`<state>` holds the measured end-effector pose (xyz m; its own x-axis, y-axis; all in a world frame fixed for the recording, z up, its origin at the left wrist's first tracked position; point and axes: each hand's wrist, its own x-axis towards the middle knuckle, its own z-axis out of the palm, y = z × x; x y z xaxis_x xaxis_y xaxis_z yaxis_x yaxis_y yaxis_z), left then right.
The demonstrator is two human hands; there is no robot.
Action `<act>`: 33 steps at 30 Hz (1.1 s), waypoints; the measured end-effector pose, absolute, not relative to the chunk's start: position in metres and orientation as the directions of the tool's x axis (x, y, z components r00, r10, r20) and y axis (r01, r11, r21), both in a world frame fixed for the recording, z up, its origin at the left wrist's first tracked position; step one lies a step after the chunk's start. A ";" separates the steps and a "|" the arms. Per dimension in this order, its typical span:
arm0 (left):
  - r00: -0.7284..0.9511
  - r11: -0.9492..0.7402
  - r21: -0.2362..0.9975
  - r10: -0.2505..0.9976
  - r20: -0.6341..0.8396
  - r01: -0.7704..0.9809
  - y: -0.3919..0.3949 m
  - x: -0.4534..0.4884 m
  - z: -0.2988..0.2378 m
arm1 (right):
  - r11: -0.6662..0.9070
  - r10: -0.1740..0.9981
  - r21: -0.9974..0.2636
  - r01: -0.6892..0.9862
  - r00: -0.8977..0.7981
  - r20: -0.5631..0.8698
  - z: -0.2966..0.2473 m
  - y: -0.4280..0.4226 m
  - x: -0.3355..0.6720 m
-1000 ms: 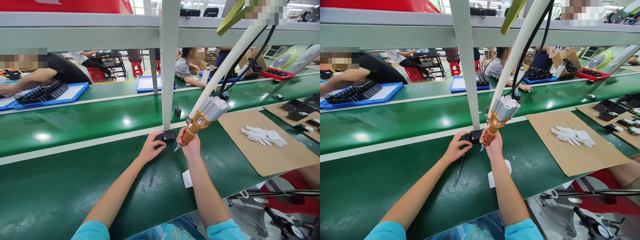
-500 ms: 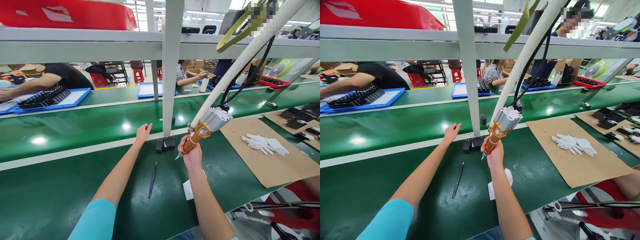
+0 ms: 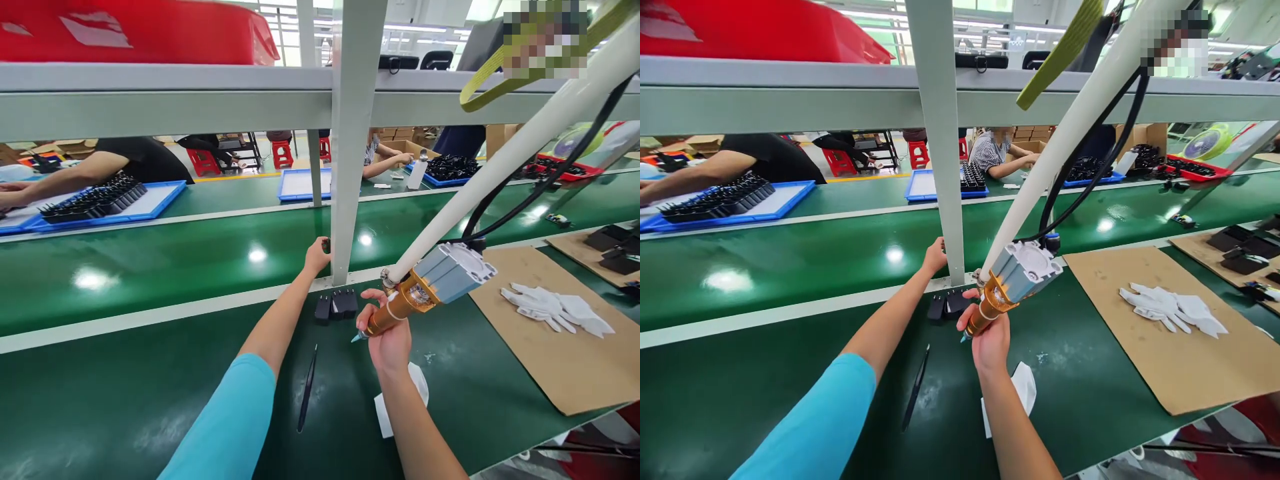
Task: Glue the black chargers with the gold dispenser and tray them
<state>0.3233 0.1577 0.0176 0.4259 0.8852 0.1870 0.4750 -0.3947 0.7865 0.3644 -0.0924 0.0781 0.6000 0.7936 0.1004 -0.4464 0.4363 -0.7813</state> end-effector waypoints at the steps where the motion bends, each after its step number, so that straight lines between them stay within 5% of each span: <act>1: 0.415 -0.391 0.785 0.890 0.190 0.481 0.155 0.309 0.020 | 0.439 0.793 -0.778 -0.450 0.600 0.100 0.079 -0.093 0.364; 6: 0.468 -0.411 0.754 0.870 0.156 0.512 0.111 0.196 0.039 | 0.403 0.816 -0.773 -0.489 0.574 0.063 0.083 -0.096 0.358; 15: 0.668 -0.260 0.843 0.729 -0.149 0.470 -0.012 0.043 0.037 | 0.487 0.784 -0.742 -0.460 0.605 0.139 0.089 -0.102 0.338; 24: 0.701 -0.147 0.946 0.705 -0.105 0.290 -0.015 0.053 0.027 | 0.512 0.807 -0.689 -0.513 0.561 0.182 0.105 -0.082 0.296; 33: 0.672 -0.274 0.930 0.739 0.040 0.246 -0.020 0.061 0.016 | 0.510 0.842 -0.607 -0.610 0.497 0.208 0.122 -0.051 0.247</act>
